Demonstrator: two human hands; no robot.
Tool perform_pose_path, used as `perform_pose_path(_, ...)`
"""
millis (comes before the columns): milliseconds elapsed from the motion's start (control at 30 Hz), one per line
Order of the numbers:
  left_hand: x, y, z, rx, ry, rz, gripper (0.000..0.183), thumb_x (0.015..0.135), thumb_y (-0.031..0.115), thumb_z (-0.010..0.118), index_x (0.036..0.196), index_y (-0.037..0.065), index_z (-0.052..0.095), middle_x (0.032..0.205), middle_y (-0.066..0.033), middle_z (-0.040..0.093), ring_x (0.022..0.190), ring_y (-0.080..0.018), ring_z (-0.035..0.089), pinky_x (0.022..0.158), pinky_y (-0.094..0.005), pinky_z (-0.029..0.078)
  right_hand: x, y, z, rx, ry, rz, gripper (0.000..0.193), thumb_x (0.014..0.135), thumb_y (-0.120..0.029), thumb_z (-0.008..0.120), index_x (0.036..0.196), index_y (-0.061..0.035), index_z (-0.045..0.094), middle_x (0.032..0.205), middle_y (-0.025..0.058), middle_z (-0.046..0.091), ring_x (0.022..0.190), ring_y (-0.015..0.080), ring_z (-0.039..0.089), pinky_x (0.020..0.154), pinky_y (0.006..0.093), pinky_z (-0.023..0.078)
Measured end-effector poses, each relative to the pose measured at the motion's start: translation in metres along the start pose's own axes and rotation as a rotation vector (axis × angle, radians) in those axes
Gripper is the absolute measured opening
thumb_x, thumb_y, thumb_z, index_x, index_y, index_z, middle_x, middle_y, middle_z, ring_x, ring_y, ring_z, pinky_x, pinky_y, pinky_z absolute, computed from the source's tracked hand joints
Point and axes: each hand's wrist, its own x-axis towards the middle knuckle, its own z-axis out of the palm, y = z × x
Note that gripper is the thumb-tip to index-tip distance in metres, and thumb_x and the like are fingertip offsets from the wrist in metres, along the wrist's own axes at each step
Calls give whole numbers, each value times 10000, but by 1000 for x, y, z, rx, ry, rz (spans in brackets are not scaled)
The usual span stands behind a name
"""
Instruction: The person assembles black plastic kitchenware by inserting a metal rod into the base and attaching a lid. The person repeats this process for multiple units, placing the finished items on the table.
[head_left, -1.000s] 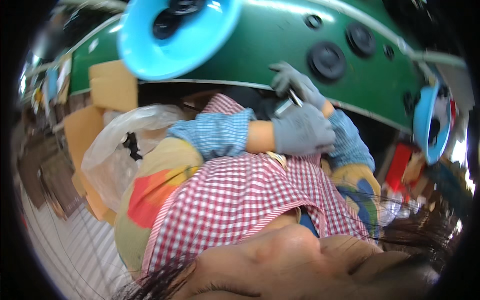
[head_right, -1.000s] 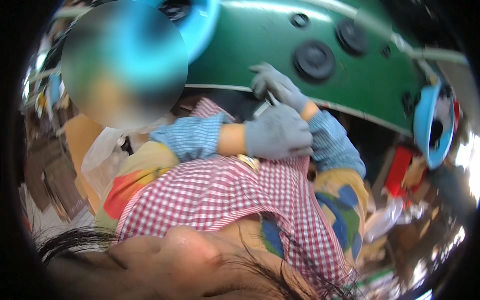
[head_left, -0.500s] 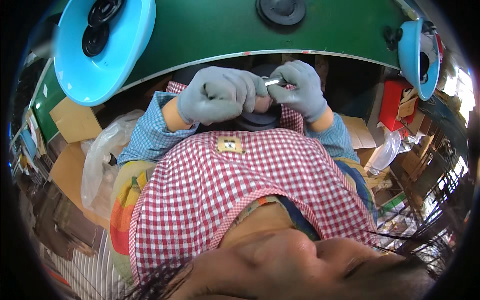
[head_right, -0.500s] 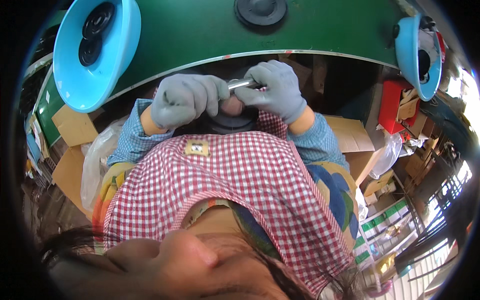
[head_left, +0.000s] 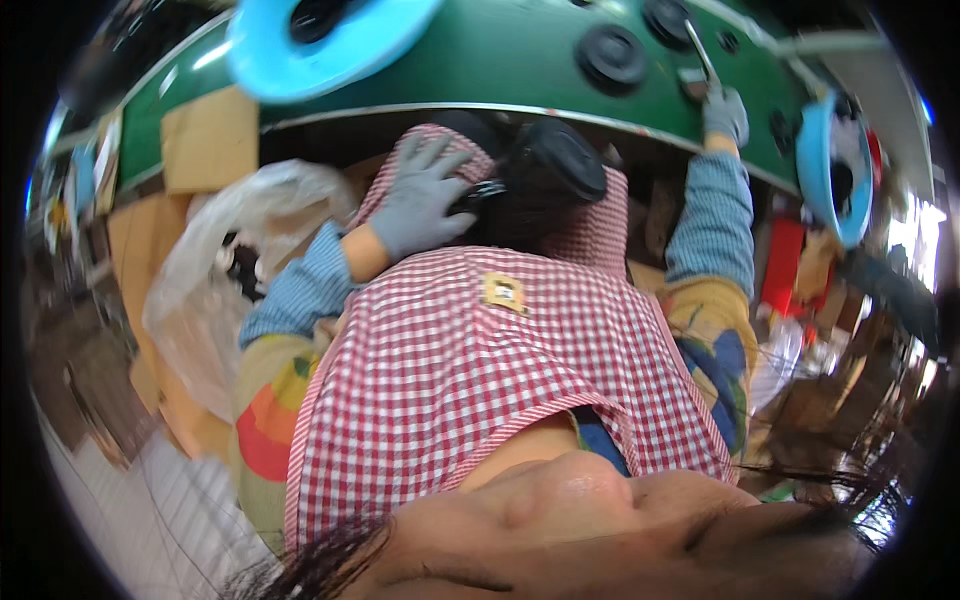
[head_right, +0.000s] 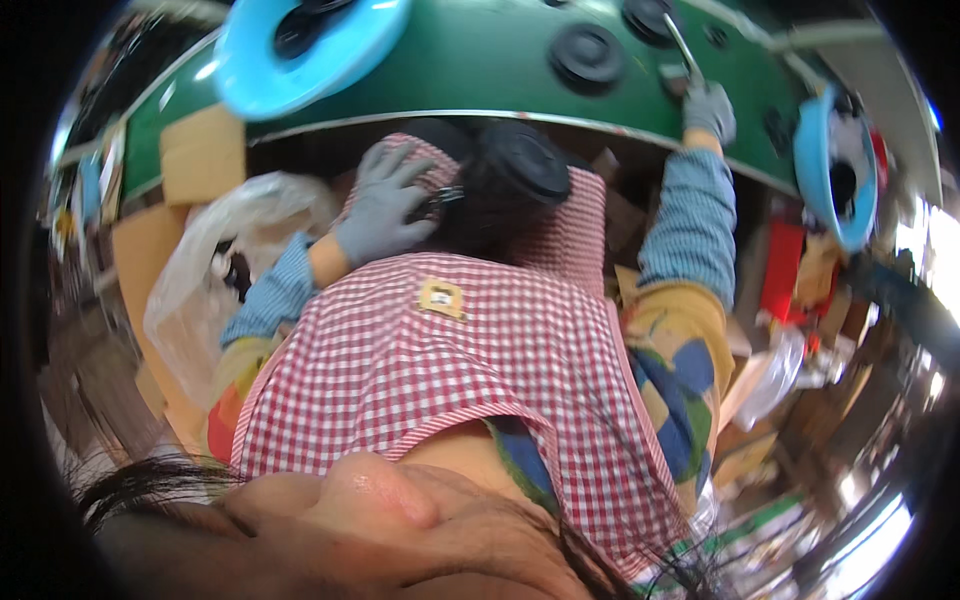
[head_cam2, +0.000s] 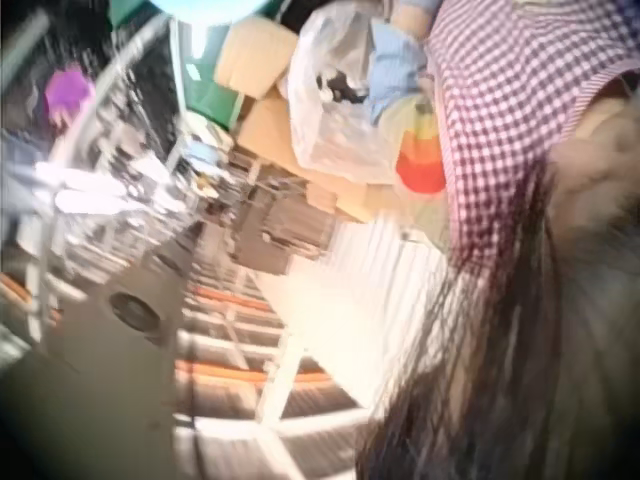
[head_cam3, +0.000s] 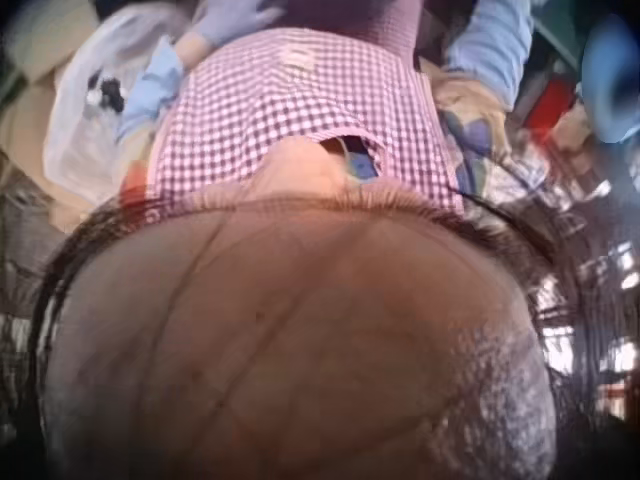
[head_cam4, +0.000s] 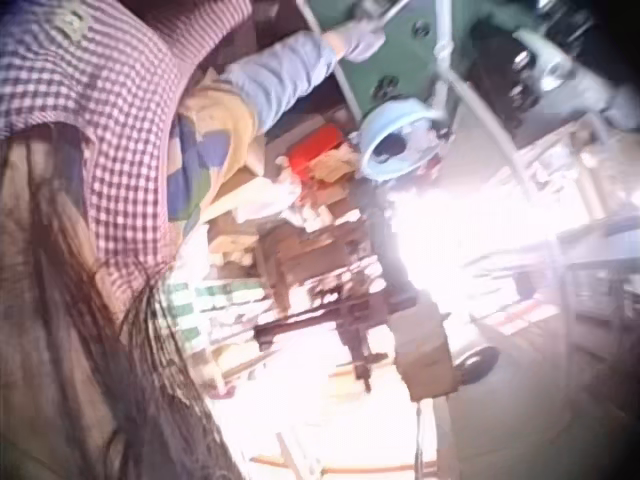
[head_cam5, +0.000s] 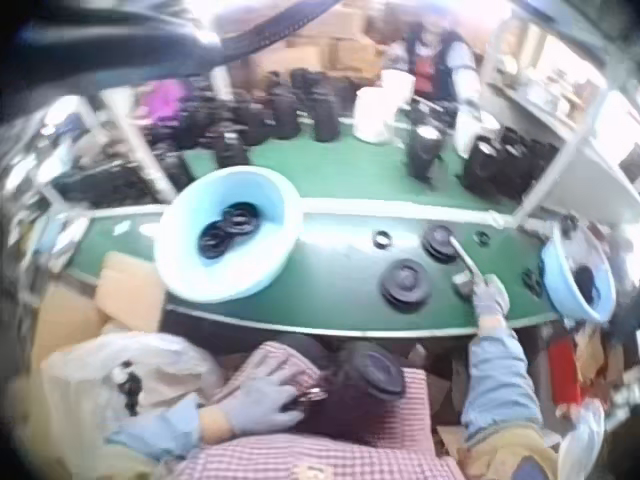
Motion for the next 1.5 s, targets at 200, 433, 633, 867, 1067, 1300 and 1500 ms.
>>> perform_pose_path(200, -20, -2, 12, -618, 114, -233, 396, 769, 322, 752, 1008, 5, 742, 1248, -181, 643, 1139, -372, 613, 998, -423, 503, -187, -165, -80, 872, -342, -879, 711, 859, -322, 771, 1457, -22, 532, 1419, 223, 584, 1259, 398, 582, 1066, 485, 451)
perform_pose_path(433, -81, -22, -46, -490, -242, -339, 425, 850, 348, 712, 1133, 33, 727, 1157, -193, 695, 1066, -364, 671, 971, -439, 523, -339, -200, -70, -27, -687, -1623, 753, 816, -381, 763, 1465, -91, 515, 1223, 113, 669, 1091, 302, 638, 882, 438, 507)
perform_pose_path(633, -329, -200, -122, -372, -275, -1362, 573, 892, 526, 615, 1257, 91, 698, 1206, -187, 711, 1093, -317, 676, 946, -407, 515, -317, -187, -72, -168, -515, -1503, 389, 776, -76, 632, 1152, -167, 672, 949, 78, 680, 877, 314, 657, 743, 455, 534)
perform_pose_path(867, -434, -228, 71, 101, -513, -1479, 788, 958, 558, 519, 1625, 239, 248, 1643, -189, 319, 1500, -442, 300, 1224, -538, 284, -205, -172, -70, 694, -537, -947, 252, 831, 101, 615, 1028, -48, 665, 903, 86, 659, 859, 205, 661, 787, 306, 523)
perform_pose_path(1067, -374, -187, 72, 73, -189, -1850, 876, 766, 523, 814, 1515, 295, 420, 1577, -177, 323, 1397, -446, 425, 1103, -540, 447, -187, -155, -87, 1015, -657, -547, 379, 820, 195, 515, 1101, -17, 657, 1015, 8, 690, 984, 103, 629, 882, 256, 509)
perform_pose_path(1300, -332, -79, -71, -853, 254, -1130, 625, 802, 145, 752, 1367, 16, 519, 1283, -181, 619, 1191, -286, 629, 1002, -412, 523, -185, -157, -101, 1238, -755, -472, 356, 830, 226, 503, 1045, 1, 677, 1051, 54, 714, 988, 161, 672, 909, 288, 547)
perform_pose_path(1500, -132, -2, -101, -1354, 420, -292, 629, 806, 99, 767, 1386, -3, 544, 1450, -198, 517, 1327, -282, 542, 1090, -406, 468, -192, -171, -75, 1402, -774, -657, 286, 858, 195, 511, 998, 27, 694, 1100, 144, 713, 1015, 237, 698, 882, 360, 612)
